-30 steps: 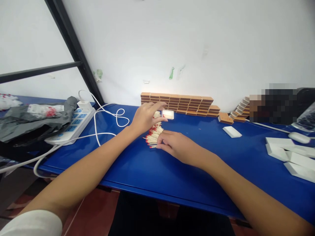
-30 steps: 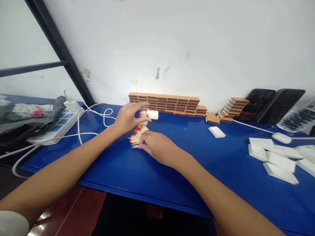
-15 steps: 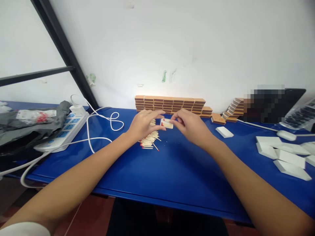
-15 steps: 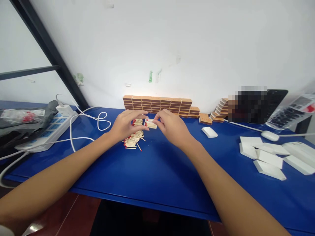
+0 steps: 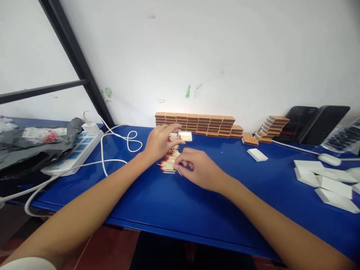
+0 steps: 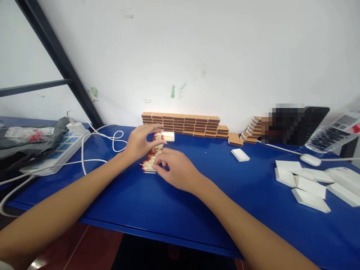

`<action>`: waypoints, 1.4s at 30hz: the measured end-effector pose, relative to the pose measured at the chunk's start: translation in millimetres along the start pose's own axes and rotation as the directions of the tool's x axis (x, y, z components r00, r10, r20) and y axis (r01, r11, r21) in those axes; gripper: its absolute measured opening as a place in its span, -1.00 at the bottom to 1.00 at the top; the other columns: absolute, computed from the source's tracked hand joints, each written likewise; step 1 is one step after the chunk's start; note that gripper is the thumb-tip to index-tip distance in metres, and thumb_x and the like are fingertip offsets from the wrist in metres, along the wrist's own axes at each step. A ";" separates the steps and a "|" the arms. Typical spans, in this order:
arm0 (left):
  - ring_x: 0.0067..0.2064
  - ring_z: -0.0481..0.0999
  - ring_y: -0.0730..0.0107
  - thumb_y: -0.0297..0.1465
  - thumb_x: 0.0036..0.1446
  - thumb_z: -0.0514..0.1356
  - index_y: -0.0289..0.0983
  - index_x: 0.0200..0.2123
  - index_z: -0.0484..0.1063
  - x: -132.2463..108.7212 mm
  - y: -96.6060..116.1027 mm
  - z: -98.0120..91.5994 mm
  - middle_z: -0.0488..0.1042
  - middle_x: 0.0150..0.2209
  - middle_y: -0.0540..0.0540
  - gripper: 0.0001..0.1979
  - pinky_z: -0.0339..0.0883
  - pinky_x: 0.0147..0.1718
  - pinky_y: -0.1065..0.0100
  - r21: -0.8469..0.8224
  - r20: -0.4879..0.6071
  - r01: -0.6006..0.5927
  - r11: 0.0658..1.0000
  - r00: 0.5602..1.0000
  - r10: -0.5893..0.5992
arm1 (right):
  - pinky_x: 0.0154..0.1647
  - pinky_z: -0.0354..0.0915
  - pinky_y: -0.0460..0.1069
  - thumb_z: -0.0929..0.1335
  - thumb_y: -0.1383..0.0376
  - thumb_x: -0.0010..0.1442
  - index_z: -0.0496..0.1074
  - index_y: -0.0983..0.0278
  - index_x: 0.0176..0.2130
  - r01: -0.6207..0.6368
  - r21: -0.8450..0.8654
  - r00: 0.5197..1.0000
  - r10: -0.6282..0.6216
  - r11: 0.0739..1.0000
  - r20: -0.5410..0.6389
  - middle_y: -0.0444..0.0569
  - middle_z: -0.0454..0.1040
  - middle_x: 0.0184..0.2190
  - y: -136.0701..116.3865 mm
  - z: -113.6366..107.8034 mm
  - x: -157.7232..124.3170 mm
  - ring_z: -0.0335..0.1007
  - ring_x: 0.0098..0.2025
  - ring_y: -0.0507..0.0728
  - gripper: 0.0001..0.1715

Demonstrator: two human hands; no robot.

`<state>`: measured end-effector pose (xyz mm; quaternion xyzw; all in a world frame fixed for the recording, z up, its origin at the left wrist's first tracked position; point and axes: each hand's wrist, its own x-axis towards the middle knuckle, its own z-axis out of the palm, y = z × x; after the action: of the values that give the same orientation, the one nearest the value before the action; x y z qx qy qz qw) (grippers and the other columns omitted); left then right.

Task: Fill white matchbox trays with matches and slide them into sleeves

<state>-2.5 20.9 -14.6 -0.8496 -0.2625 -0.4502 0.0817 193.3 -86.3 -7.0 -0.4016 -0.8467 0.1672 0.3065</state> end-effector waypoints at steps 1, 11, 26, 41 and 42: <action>0.00 0.67 0.15 -0.14 0.24 0.45 -0.18 0.14 0.45 0.1 -0.1 -0.1 0.67 0.00 -0.13 -0.50 0.49 0.01 0.11 0.004 0.003 -0.004 1.000 1.000 0.004 | -0.29 0.18 -0.03 0.41 0.36 0.33 0.56 0.23 -0.27 -0.005 -0.008 0.999 0.005 1.000 0.051 -0.11 0.44 -0.33 -3.4 5.5 -1.9 0.30 -0.36 0.04 -0.89; -0.02 0.67 0.16 -0.12 0.28 0.41 -0.21 0.16 0.42 0.4 1.8 0.2 0.68 -0.05 -0.13 -0.50 0.48 -0.04 0.15 0.034 0.027 -0.034 0.999 0.999 0.033 | -0.33 0.11 -0.04 0.38 0.41 0.36 0.47 0.27 -0.31 -0.054 -0.108 0.988 0.069 0.993 0.137 -0.12 0.41 -0.31 -9.1 18.1 -5.1 0.23 -0.40 0.01 -0.85; -0.04 0.68 0.13 -0.04 0.21 0.43 -0.20 0.18 0.42 -1.4 -2.8 3.8 0.68 -0.05 -0.13 -0.40 0.49 -0.03 0.12 0.021 0.035 -0.037 0.999 0.999 0.036 | -0.26 0.16 -0.02 0.32 0.37 0.46 0.45 0.27 -0.22 -0.108 -0.139 0.963 0.138 0.984 0.231 -0.03 0.50 -0.16 -12.3 14.6 -3.5 0.39 -0.27 0.07 -0.84; -0.03 0.68 0.16 -0.22 0.23 0.47 -0.19 0.17 0.41 -1.8 5.4 3.0 0.69 -0.07 -0.11 -0.48 0.50 -0.02 0.13 -0.014 0.093 -0.052 0.999 0.994 0.053 | -0.23 0.17 0.02 0.33 0.29 0.42 0.41 0.24 -0.24 -0.116 -0.200 0.991 0.099 0.973 -0.093 0.00 0.47 -0.25 38.8 -52.2 8.5 0.35 -0.24 0.15 -0.87; -0.03 0.69 0.17 -0.20 0.23 0.46 -0.19 0.17 0.41 -2.1 6.0 3.9 0.69 -0.08 -0.11 -0.48 0.50 -0.01 0.13 -0.022 0.078 -0.062 0.998 0.995 0.063 | -0.24 0.17 0.02 0.32 0.30 0.42 0.41 0.24 -0.22 -0.120 -0.233 0.991 0.101 0.965 -0.091 0.01 0.47 -0.23 41.7 -53.0 8.2 0.36 -0.23 0.16 -0.87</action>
<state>2.5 16.5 -18.0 -0.8752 -0.2345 -0.4160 0.0769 248.0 -52.0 14.2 -0.4881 -0.8242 0.0655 0.2795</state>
